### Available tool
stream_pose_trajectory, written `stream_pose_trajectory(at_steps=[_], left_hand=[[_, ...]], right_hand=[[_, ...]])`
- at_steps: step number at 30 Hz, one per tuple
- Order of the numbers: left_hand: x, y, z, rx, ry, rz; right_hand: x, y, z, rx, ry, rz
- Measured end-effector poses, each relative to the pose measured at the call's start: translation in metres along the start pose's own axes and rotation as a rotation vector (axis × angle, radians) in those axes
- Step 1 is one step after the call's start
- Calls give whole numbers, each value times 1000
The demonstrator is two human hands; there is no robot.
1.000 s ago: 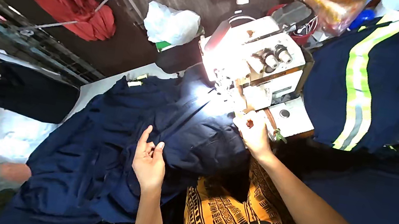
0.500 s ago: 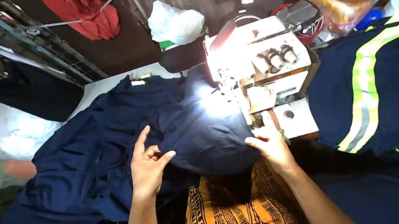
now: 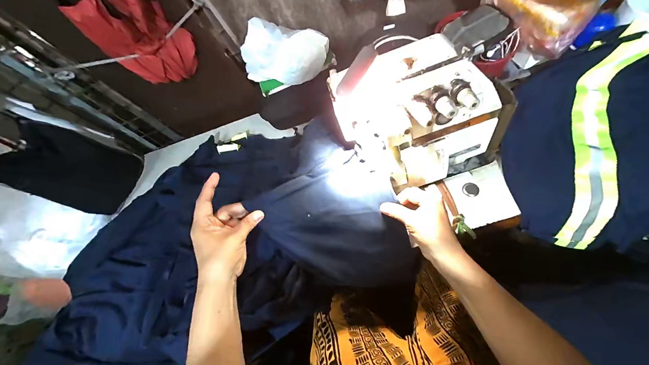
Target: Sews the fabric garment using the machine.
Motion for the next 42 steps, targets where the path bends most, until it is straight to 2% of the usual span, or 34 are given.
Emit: stream_pose_trajectory(at_steps=[5,7,10,14,17,21,28,34,37,40,42], left_hand=[[11,11,35,18,-23,51],[14,22,35,-37,-79,32],[18,31,4,-128,-81,87],[25,39,-44,-337,36,194],[22,36,-45,-293,10,130],[17,25,-31,-224,0,66],[26,-1,16,-85,12,104],[38,10,57,-37,-36,53],[45,9,14,-142,-65,25],[60,17,-66,-292,-92,-11],[75,37,-104,-404,-6,14]], right_hand=[[9,6,6,-29,-54,22],[10,-4,0,32,-85,87],[9,-31,-18,227,-90,267],[-2,-43,-52,210,103,115],[-12,-54,-77,184,164,-45],[-20,-58,-85,138,96,-54],[-6,-13,-34,-16,55,-156],[13,10,3,-133,0,-130],[11,-1,-6,-105,104,-107],[0,-36,-46,79,323,-85],[-16,-51,-78,141,350,-47]])
Point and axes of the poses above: each hand's wrist, its own z-axis towards the middle knuckle, its own x-axis out of the palm, y = z × x, the point moved 8 cm from there along z, towards the middle knuckle, and after that the axes turned 11 degrees about -y, right-handed, at the moved point
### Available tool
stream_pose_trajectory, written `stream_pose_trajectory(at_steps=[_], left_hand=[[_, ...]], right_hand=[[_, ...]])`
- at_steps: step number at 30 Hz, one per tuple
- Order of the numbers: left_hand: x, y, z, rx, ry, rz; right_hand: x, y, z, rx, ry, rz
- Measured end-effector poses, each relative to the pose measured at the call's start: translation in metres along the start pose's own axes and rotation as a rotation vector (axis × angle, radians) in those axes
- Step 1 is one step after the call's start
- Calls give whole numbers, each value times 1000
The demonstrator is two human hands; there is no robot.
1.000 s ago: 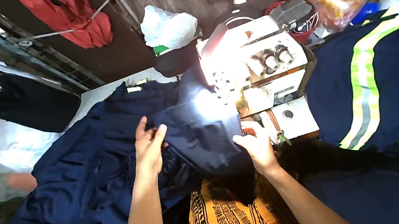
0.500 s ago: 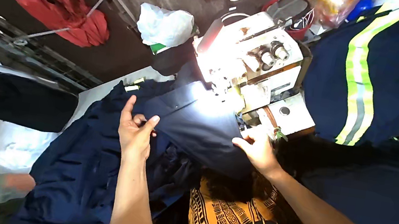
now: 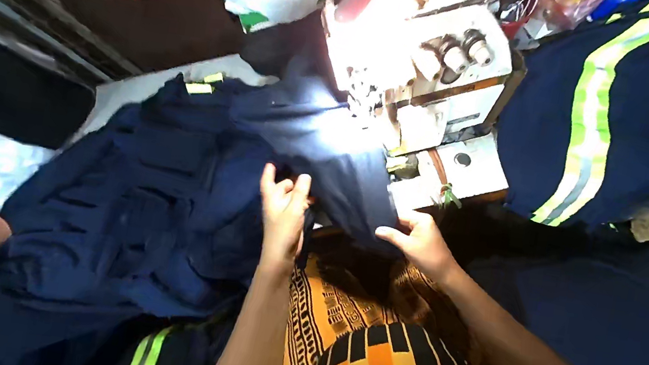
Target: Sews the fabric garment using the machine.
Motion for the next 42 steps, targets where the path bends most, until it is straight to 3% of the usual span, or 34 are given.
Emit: stream_pose_trajectory(at_steps=[5,13,17,22,25,32,38,42], left_hand=[[16,7,-10,-41,194,165],[4,7,-15,-156,129,-191],[-2,-7,-15,-47,142,-280],[2,-35,-15,320,316,-191],[9,-45,6,507,315,-69],[27,-77,76,553,320,80],[46,-103,127,542,273,263],[54,-115,163,550,239,359]], right_hand=[[-10,-23,-54,72,-11,133],[-18,-28,-71,238,-73,262],[-16,-26,-73,229,-74,302],[-13,-25,-71,100,-152,203],[-12,-12,-54,16,-206,183],[-13,33,-5,-243,-370,113],[-10,68,38,-370,-377,102],[-9,92,63,-447,-433,-76]])
Point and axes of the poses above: each hand's wrist, its own z-axis towards the middle knuckle, its own x-axis out of the palm, y = z × x, the point moved 8 cm from there along z, towards the middle knuckle, and after that the axes turned 11 degrees about -y, right-handed, at the moved point
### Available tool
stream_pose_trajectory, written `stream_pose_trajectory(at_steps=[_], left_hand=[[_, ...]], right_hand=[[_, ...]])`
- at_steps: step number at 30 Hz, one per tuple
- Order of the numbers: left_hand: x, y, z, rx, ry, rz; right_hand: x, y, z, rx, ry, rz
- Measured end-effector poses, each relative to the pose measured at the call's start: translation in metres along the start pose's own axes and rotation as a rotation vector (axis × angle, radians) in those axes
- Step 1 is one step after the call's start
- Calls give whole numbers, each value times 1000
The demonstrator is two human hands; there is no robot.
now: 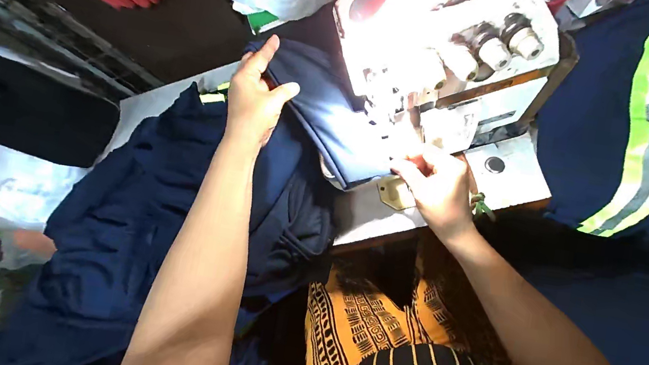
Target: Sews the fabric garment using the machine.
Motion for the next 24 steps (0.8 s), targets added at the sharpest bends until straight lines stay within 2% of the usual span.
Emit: stream_pose_trajectory(at_steps=[5,8,10,12,13,15,17,18,19,21,22,24], left_hand=[[-9,16,32,12,-43,322],[-36,17,17,-9,-73,574],[-58,1,-36,-31,74,804],[-60,-18,-125,-241,483,963],[-48,-29,-178,-273,672,915],[-8,-67,-277,-102,910,483],[32,-112,-337,8,1155,-29],[43,-126,-343,80,1216,-182],[46,-134,-336,172,1207,-260],[31,-141,-288,354,951,-307],[14,-138,-253,377,767,-299],[-22,-110,-178,225,387,-299]], right_hand=[[4,10,8,-52,16,-197],[4,20,0,-192,21,-267],[11,35,-16,-373,60,-289],[26,48,-38,-530,200,-273],[36,47,-50,-571,307,-304],[38,24,-62,-531,418,-329],[-2,-17,-46,-325,328,-349],[-34,-39,-31,-194,254,-378],[-72,-53,-16,-94,155,-384],[-133,-50,-6,-39,42,-278],[-144,-35,-14,-52,105,-127],[-139,0,-61,44,472,250]])
Point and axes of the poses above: each hand's wrist, its own z-axis towards the middle knuckle, its own x-axis out of the palm, y = z × x, the point moved 8 cm from there along z, towards the middle knuckle, and after that the axes turned 11 degrees about -y, right-handed, at the moved point
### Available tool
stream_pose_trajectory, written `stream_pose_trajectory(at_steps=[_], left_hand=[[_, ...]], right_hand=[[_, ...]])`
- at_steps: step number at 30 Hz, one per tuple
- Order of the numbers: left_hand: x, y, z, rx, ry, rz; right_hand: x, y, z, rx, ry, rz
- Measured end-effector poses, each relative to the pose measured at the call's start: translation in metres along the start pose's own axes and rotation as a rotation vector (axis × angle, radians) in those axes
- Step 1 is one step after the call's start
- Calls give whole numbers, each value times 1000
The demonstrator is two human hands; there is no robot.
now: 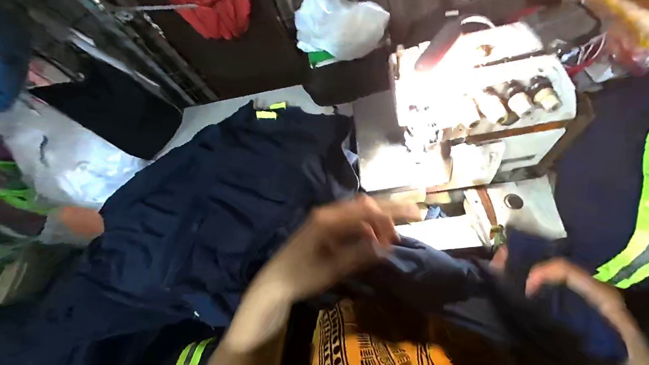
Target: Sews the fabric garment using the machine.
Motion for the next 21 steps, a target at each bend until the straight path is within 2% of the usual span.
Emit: stream_pose_trajectory(at_steps=[2,3,4,5,7,8,10,13,15,18,21], left_hand=[[-51,43,38,-236,-363,35],[-64,71,51,-403,-475,69],[-67,101,60,-566,-512,94],[-61,128,67,-686,-476,128],[-39,164,77,-771,-294,273],[-29,173,81,-787,-230,320],[-24,170,84,-777,-291,286],[-50,134,77,-735,-558,42],[-69,89,76,-692,-624,-195],[-70,-24,81,-512,-548,-466],[-61,-158,85,-236,-365,-509]], right_hand=[[45,3,-54,206,397,251],[54,-7,-75,287,472,222],[51,-23,-87,322,436,56],[39,-41,-90,305,307,-229],[18,-56,-80,197,115,-788],[15,-55,-72,143,62,-931],[20,-38,-55,66,59,-921],[39,-3,-23,1,78,-687],[49,33,13,-123,-43,-629],[72,97,75,-311,-323,-410],[129,163,126,-526,-361,-173]])
Point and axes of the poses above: each hand's wrist, its own z-axis towards the middle knuckle, its own x-axis out of the palm, y = z × x, the point moved 8 cm from there along z, towards the middle knuckle, and after that the axes turned 11 degrees about -y, right-handed, at the moved point
